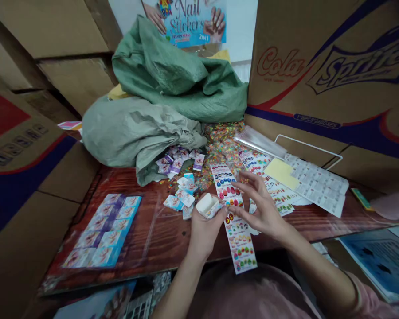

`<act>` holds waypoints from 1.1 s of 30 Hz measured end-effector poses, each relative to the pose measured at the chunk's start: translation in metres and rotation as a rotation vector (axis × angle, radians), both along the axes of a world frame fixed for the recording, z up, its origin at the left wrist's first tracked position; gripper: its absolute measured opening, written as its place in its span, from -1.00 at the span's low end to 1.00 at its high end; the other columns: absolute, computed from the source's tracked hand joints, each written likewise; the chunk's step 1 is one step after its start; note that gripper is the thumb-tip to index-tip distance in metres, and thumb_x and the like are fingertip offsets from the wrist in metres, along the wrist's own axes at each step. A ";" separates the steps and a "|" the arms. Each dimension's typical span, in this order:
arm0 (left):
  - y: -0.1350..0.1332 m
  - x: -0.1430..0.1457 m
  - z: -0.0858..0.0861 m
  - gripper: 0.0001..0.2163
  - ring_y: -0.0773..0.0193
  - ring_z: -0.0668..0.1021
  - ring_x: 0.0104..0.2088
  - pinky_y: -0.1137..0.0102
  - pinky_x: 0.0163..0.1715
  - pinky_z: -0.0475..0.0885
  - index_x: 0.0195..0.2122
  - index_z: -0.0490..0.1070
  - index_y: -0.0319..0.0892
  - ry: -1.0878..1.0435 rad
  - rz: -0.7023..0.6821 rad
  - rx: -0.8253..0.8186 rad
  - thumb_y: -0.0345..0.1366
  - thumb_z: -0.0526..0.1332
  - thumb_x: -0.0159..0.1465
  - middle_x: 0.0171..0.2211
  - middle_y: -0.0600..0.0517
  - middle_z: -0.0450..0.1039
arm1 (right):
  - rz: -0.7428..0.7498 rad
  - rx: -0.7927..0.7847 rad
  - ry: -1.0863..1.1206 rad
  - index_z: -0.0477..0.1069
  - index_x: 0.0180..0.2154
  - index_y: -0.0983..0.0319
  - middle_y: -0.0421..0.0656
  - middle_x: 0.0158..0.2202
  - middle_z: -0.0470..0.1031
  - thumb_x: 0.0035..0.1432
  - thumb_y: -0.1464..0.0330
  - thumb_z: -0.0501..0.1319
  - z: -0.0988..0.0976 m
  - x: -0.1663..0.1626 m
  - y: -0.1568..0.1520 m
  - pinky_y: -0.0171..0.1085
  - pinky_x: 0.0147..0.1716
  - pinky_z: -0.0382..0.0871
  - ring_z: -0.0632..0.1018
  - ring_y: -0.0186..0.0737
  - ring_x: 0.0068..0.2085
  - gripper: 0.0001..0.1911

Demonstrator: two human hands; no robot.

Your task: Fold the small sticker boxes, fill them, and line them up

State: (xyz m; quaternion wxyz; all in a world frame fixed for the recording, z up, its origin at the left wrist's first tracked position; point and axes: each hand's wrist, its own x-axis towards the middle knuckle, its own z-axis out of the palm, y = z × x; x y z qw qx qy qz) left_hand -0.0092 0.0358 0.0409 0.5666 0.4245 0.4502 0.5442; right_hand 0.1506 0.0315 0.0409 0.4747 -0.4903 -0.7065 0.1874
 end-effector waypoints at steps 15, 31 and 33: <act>-0.003 -0.025 -0.007 -0.80 0.41 0.41 -0.49 0.52 -0.44 0.35 -0.44 0.34 -0.20 0.175 -0.096 0.000 -0.35 0.37 0.02 -0.52 0.14 0.37 | -0.004 -0.125 0.263 0.50 -0.31 0.23 -0.15 -0.39 0.61 0.19 0.30 0.22 -0.018 -0.018 0.002 -0.33 -0.43 0.49 0.61 -0.25 -0.41 -0.85; 0.000 -0.029 -0.008 -0.73 0.39 0.49 -0.47 0.49 -0.40 0.41 -0.47 0.41 -0.24 -0.205 0.043 -0.187 -0.45 0.45 -0.17 -0.52 0.13 0.47 | 0.172 0.144 -0.223 0.19 0.18 0.16 -0.03 0.03 0.47 0.22 0.32 0.21 -0.040 -0.031 -0.018 0.02 0.20 0.20 0.50 -0.18 0.05 -0.50; 0.000 -0.028 -0.007 -0.70 0.37 0.50 -0.49 0.46 -0.41 0.43 -0.46 0.40 -0.24 -0.253 0.058 -0.258 -0.43 0.47 -0.21 -0.53 0.12 0.47 | 0.191 0.127 -0.206 0.17 0.20 0.15 -0.04 0.02 0.48 0.25 0.36 0.18 -0.043 -0.033 -0.018 0.01 0.21 0.20 0.51 -0.20 0.03 -0.50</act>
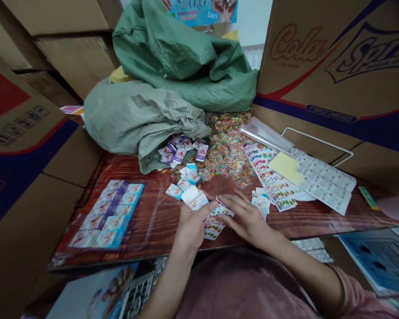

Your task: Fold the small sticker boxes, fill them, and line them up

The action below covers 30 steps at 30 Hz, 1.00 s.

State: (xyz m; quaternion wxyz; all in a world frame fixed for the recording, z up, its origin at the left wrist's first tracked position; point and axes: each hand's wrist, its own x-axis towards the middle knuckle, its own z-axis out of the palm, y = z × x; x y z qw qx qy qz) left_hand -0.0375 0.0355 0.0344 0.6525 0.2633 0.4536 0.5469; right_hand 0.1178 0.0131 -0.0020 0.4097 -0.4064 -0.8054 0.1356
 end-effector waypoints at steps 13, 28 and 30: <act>-0.003 -0.002 -0.005 -0.75 0.42 0.42 -0.58 0.51 -0.51 0.36 -0.54 0.37 -0.24 0.242 -0.190 0.023 -0.40 0.45 -0.16 -0.63 0.15 0.40 | -0.124 -0.361 0.334 0.49 -0.04 0.23 -0.11 -0.32 0.59 0.29 0.30 0.09 0.004 0.012 0.012 -0.30 -0.35 0.49 0.60 -0.20 -0.31 -0.70; -0.002 -0.001 -0.009 -0.74 0.40 0.47 -0.53 0.51 -0.50 0.38 -0.46 0.42 -0.24 0.261 -0.191 -0.032 -0.41 0.43 -0.19 -0.56 0.13 0.45 | -0.015 -0.431 0.323 0.50 -0.07 0.17 -0.13 -0.22 0.61 0.28 0.30 0.13 -0.010 0.003 0.006 -0.27 -0.25 0.51 0.61 -0.19 -0.22 -0.75; -0.002 0.000 -0.012 -0.72 0.36 0.47 -0.58 0.49 -0.58 0.37 -0.43 0.42 -0.25 0.254 -0.212 -0.091 -0.40 0.43 -0.19 -0.58 0.10 0.47 | -0.044 -0.437 0.361 0.50 -0.07 0.18 -0.13 -0.22 0.61 0.28 0.29 0.12 -0.010 0.005 0.008 -0.28 -0.28 0.52 0.61 -0.19 -0.23 -0.74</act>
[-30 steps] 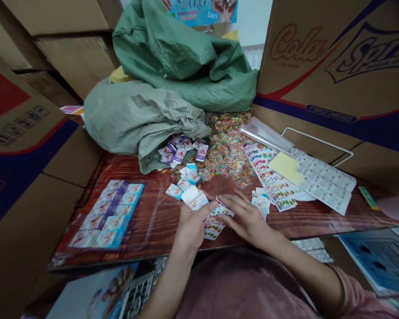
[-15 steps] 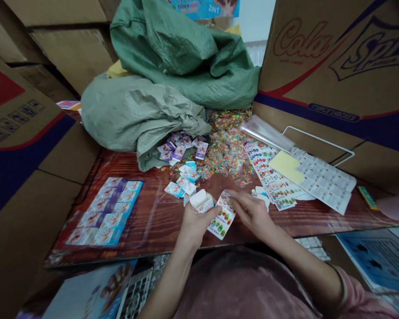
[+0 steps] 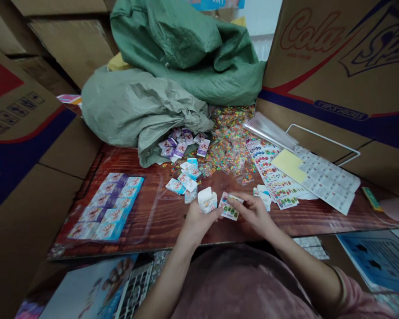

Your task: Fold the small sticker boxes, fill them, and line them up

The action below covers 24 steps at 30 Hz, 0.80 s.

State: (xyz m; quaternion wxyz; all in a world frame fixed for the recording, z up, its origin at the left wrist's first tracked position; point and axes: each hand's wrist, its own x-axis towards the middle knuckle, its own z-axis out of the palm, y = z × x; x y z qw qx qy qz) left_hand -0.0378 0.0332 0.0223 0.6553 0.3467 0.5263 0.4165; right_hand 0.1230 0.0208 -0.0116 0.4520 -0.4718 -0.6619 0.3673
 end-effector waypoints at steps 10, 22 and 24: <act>0.005 -0.004 -0.007 -0.80 0.35 0.49 -0.58 0.49 -0.60 0.38 -0.50 0.41 -0.23 -0.205 0.088 -0.122 -0.43 0.37 -0.18 -0.58 0.06 0.49 | 0.069 0.355 -0.405 0.24 0.17 0.16 -0.02 -0.04 0.47 0.25 0.27 0.16 0.004 -0.004 -0.015 -0.03 0.04 0.37 0.48 -0.10 0.01 -0.54; -0.001 -0.002 -0.024 -0.71 0.35 0.45 -0.64 0.55 -0.74 0.18 -0.23 0.28 -0.18 0.247 -0.312 0.093 -0.21 0.28 0.07 -0.57 0.14 0.41 | 0.005 0.221 -0.465 0.42 -0.14 0.23 -0.05 -0.28 0.56 0.31 0.36 0.01 0.010 0.010 0.004 -0.30 -0.31 0.41 0.58 -0.20 -0.29 -0.77; -0.001 -0.004 -0.028 -0.79 0.37 0.43 -0.57 0.55 -0.65 0.21 -0.36 0.32 -0.17 0.380 -0.296 0.234 -0.24 0.30 0.06 -0.56 0.15 0.36 | 0.126 0.181 -0.566 0.40 -0.16 0.23 -0.07 -0.31 0.57 0.33 0.39 -0.02 0.014 0.012 0.003 -0.33 -0.33 0.37 0.59 -0.21 -0.30 -0.77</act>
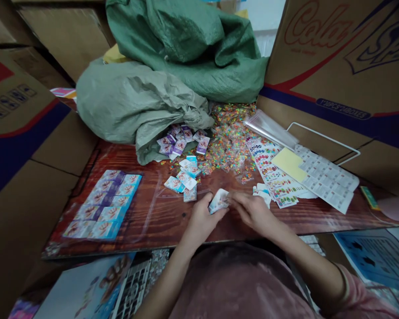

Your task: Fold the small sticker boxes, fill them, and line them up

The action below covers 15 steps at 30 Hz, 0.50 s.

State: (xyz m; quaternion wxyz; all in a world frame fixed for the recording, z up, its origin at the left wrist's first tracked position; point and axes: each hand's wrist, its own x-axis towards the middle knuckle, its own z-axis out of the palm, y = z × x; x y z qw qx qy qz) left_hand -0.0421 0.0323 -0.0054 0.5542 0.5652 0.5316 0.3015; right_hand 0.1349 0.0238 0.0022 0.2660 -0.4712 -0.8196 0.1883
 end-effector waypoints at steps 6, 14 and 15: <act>-0.010 0.002 -0.011 -0.86 0.36 0.39 -0.47 0.52 -0.50 0.27 -0.44 0.35 -0.20 -0.058 -0.102 0.075 -0.26 0.27 0.11 -0.51 0.11 0.33 | 0.014 -0.072 -0.427 0.30 -0.15 0.27 -0.09 -0.52 0.52 0.35 0.29 -0.03 0.005 -0.009 -0.012 -0.34 -0.51 0.22 0.56 -0.16 -0.48 -0.78; -0.009 0.006 -0.018 -0.59 0.40 0.43 -0.60 0.56 -0.70 0.22 -0.20 0.39 -0.27 -0.270 0.024 -0.262 -0.01 0.29 0.09 -0.54 0.11 0.37 | -0.476 0.082 -0.188 0.41 -0.25 0.24 -0.02 -0.26 0.52 0.31 0.28 0.04 -0.024 0.034 0.046 -0.22 -0.25 0.39 0.55 -0.12 -0.24 -0.77; -0.008 0.006 -0.019 -0.58 0.42 0.41 -0.63 0.57 -0.73 0.19 -0.22 0.40 -0.27 -0.252 0.040 -0.273 0.00 0.30 0.08 -0.56 0.12 0.36 | -0.459 0.080 -0.236 0.43 -0.23 0.26 0.01 -0.22 0.51 0.29 0.29 0.07 -0.031 0.038 0.053 -0.19 -0.20 0.39 0.53 -0.09 -0.19 -0.78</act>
